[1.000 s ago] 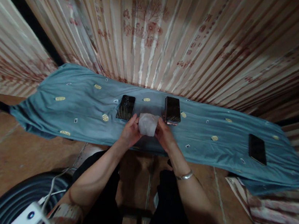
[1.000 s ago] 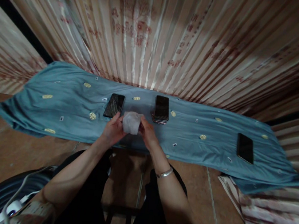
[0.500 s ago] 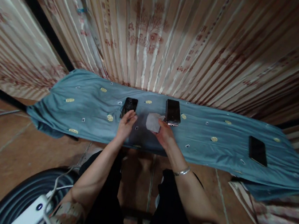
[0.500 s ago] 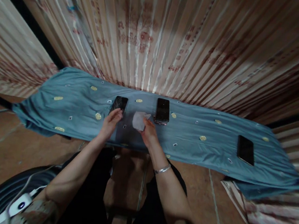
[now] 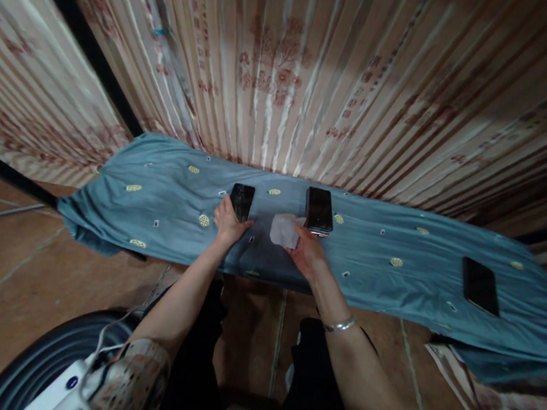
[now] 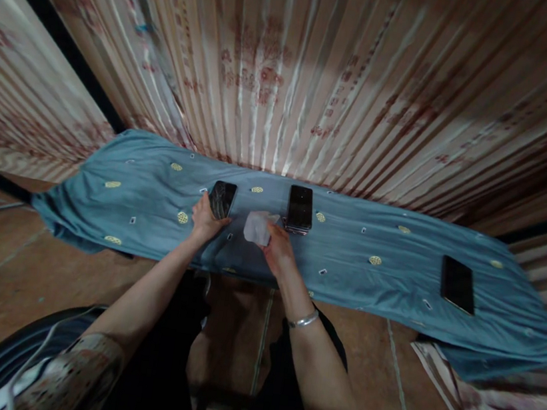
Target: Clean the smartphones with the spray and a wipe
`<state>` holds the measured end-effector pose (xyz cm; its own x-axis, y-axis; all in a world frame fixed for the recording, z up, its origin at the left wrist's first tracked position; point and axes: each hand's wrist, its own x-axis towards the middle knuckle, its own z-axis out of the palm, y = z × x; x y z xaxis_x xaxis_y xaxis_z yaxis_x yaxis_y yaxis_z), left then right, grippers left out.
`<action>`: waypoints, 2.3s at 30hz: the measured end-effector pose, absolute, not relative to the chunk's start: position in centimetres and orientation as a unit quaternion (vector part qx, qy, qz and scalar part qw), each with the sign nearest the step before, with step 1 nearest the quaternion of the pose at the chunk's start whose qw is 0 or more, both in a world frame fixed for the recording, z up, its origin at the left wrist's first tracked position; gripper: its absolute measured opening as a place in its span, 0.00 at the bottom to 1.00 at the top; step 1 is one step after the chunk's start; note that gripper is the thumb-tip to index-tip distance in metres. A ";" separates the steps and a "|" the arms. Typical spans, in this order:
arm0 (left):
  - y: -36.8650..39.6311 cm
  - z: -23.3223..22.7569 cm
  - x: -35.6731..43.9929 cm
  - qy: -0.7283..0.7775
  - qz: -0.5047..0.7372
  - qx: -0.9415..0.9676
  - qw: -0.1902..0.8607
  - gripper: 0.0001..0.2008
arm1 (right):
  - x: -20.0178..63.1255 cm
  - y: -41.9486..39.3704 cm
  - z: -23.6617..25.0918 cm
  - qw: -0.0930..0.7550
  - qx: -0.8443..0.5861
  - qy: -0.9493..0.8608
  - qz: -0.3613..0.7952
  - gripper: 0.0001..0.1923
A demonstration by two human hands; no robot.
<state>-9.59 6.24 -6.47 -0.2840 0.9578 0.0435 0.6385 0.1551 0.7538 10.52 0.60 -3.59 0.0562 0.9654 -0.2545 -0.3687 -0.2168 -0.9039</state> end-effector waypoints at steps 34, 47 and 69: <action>2.3 -3.3 -8.2 0.493 0.577 0.273 0.591 0.43 | 10.2 1.3 -3.2 0.592 -0.525 -0.322 0.519 0.10; -1.5 -1.4 -4.5 0.390 0.462 0.207 0.769 0.26 | 12.3 0.9 -0.5 0.525 -0.537 -0.636 0.180 0.28; -1.3 -1.3 -4.8 0.357 0.522 0.267 0.727 0.19 | 10.4 -1.9 -2.9 0.393 -0.457 -0.787 0.128 0.28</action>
<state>-4.85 -1.33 -1.28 0.1989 0.9503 -0.2396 -0.5682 0.3111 0.7619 10.35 -1.88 -2.90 -0.2730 0.8207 0.5019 0.6194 0.5491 -0.5611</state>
